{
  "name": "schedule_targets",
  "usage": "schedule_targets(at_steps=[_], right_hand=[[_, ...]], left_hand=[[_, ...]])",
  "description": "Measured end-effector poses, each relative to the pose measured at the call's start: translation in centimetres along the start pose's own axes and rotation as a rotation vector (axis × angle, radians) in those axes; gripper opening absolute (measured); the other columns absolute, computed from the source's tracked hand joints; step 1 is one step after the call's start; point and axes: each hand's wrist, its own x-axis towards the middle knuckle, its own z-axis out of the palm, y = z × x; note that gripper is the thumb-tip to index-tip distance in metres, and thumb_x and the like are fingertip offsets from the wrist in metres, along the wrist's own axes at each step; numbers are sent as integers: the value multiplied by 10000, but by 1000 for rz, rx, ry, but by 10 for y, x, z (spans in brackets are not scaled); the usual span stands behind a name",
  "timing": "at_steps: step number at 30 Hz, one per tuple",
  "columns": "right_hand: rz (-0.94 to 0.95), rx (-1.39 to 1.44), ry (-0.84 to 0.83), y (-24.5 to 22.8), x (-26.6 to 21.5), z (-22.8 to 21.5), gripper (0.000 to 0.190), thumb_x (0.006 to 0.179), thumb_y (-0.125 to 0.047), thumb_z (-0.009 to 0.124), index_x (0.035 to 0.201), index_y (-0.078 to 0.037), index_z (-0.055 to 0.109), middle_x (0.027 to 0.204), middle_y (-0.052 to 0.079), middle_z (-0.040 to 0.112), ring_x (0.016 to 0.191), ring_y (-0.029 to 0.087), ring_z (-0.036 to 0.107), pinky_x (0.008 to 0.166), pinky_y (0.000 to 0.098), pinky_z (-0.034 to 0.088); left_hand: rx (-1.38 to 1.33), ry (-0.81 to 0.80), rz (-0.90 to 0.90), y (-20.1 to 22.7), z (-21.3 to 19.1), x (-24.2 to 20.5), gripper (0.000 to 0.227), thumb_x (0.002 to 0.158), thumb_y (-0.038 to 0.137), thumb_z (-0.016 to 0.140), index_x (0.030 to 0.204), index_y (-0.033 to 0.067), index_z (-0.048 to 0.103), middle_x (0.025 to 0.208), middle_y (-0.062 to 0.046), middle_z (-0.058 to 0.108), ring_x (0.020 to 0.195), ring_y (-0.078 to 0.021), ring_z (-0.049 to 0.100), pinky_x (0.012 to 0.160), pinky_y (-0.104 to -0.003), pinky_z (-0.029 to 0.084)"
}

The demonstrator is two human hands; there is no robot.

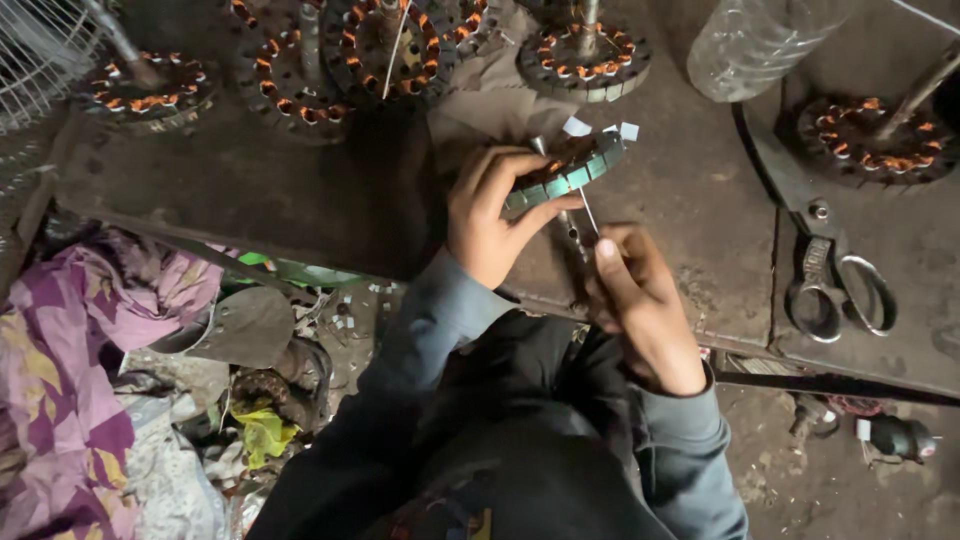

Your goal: The person sits on the floor and uses a screwdriver to insert and tighten small white pieces into a circular green component with copper windings. They repeatedly rotate the component to access different slots and secure the pieces.

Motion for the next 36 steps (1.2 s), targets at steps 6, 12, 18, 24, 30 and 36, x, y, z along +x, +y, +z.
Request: schedule_targets(at_steps=[6,12,18,24,30,36], right_hand=[[-494,-516,246,26,-32,4,237,1060,-68,602,1241,-4,463,1048,63,566,922,115,542,820,242,469],[-499,-507,290,-19,-64,6,221,1013,18,678,1167,11,519,1084,101,645,983,121,621,888,242,498],[-576,-286,362,-60,-70,17,271,1032,50,753,1095,14,491,1052,112,672,859,150,678,800,269,577],[-724,-238,328,-67,-45,17,265,1101,103,699,1187,4,468,1064,94,589,943,127,599,876,258,528],[-726,-295,225,-86,-34,26,280,1085,73,683,1195,-17,442,1071,100,608,953,135,632,862,284,601],[-785,-612,140,-102,-32,30,264,1079,120,677,1146,41,434,1108,150,630,981,150,640,910,274,563]], left_hand=[[25,-9,75,-7,1,4,442,776,163,933,1111,52,666,1107,-115,652,1045,-324,644,910,-413,534],[55,-145,116,-13,-5,12,398,807,47,851,1166,76,684,1124,-106,625,1085,-327,637,944,-414,533],[94,-291,146,-6,-3,28,374,840,108,855,1171,83,681,1079,-93,628,1067,-307,626,930,-406,527],[33,-291,215,-1,-8,36,394,869,228,858,1193,91,681,1123,-97,655,1086,-319,633,948,-416,529],[-3,-289,222,-7,-7,33,417,880,262,854,1218,87,683,1182,-115,677,1119,-326,649,976,-417,531],[0,-289,174,-14,-6,33,369,871,213,859,1166,81,681,1169,-99,706,1161,-337,654,1017,-434,531]])
